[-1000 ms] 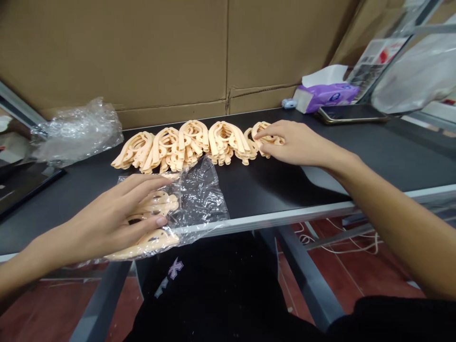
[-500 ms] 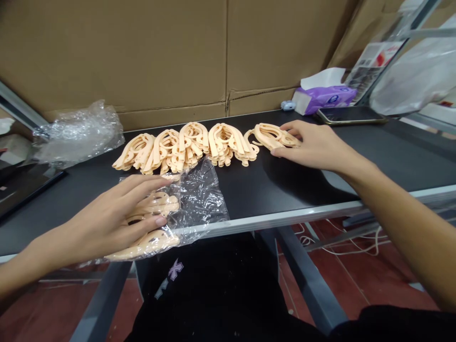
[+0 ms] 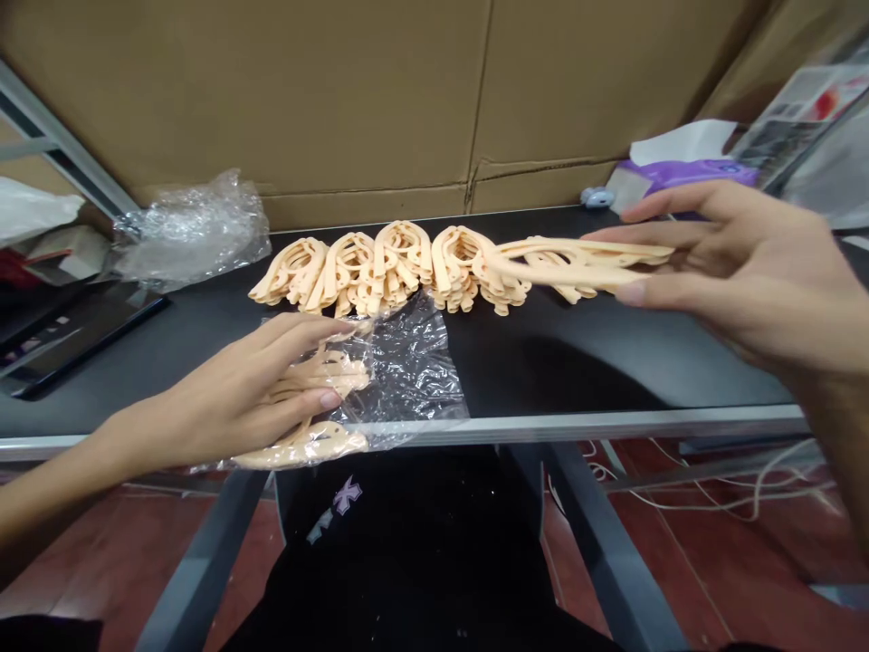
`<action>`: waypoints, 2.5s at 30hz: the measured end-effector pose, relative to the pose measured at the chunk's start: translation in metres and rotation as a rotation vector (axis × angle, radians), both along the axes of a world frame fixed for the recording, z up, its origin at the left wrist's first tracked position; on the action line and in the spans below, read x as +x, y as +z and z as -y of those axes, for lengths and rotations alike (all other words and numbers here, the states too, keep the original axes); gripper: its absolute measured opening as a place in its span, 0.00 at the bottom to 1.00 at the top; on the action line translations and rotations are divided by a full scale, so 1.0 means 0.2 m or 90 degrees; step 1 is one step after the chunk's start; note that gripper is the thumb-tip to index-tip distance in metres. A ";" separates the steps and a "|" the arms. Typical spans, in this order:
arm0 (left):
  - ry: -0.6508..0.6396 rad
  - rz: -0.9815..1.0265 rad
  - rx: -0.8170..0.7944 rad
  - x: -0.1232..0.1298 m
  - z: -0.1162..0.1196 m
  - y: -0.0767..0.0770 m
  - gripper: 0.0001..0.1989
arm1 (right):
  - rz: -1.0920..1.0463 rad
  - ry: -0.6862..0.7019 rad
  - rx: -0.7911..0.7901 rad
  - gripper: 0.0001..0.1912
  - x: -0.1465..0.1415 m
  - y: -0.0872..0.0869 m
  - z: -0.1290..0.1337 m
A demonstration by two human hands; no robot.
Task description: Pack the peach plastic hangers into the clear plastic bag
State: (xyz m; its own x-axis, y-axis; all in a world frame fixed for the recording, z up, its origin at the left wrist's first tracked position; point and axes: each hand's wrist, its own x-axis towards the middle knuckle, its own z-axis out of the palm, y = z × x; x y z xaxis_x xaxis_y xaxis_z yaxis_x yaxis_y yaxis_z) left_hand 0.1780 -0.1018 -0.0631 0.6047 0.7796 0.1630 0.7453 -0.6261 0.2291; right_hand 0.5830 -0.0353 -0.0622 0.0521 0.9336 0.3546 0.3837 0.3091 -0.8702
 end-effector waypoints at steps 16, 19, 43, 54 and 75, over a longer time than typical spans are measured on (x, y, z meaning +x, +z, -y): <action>-0.025 0.044 0.068 0.00 -0.01 -0.02 0.28 | 0.231 0.458 0.150 0.33 -0.70 -0.14 0.00; -0.028 0.048 0.066 -0.02 -0.01 -0.02 0.29 | 0.320 0.371 0.257 0.34 -0.70 -0.15 -0.01; 0.102 0.057 -0.014 -0.20 -0.02 -0.07 0.33 | 0.416 0.334 0.162 0.16 -0.68 -0.01 -0.01; 0.037 0.051 0.036 -0.17 0.02 -0.01 0.29 | 0.626 -0.041 -0.073 0.47 0.04 -0.09 -0.26; 0.011 0.116 0.070 -0.15 0.00 -0.05 0.17 | 0.181 -0.174 -0.123 0.31 -0.02 0.05 -0.02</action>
State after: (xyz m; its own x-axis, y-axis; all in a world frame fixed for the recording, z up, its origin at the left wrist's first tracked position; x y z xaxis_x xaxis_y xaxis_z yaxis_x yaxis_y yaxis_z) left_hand 0.1473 -0.1011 -0.0734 0.5445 0.7606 0.3536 0.7080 -0.6428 0.2925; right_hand 0.5800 -0.0303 -0.0512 0.2325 0.9493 0.2114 0.6610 0.0053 -0.7504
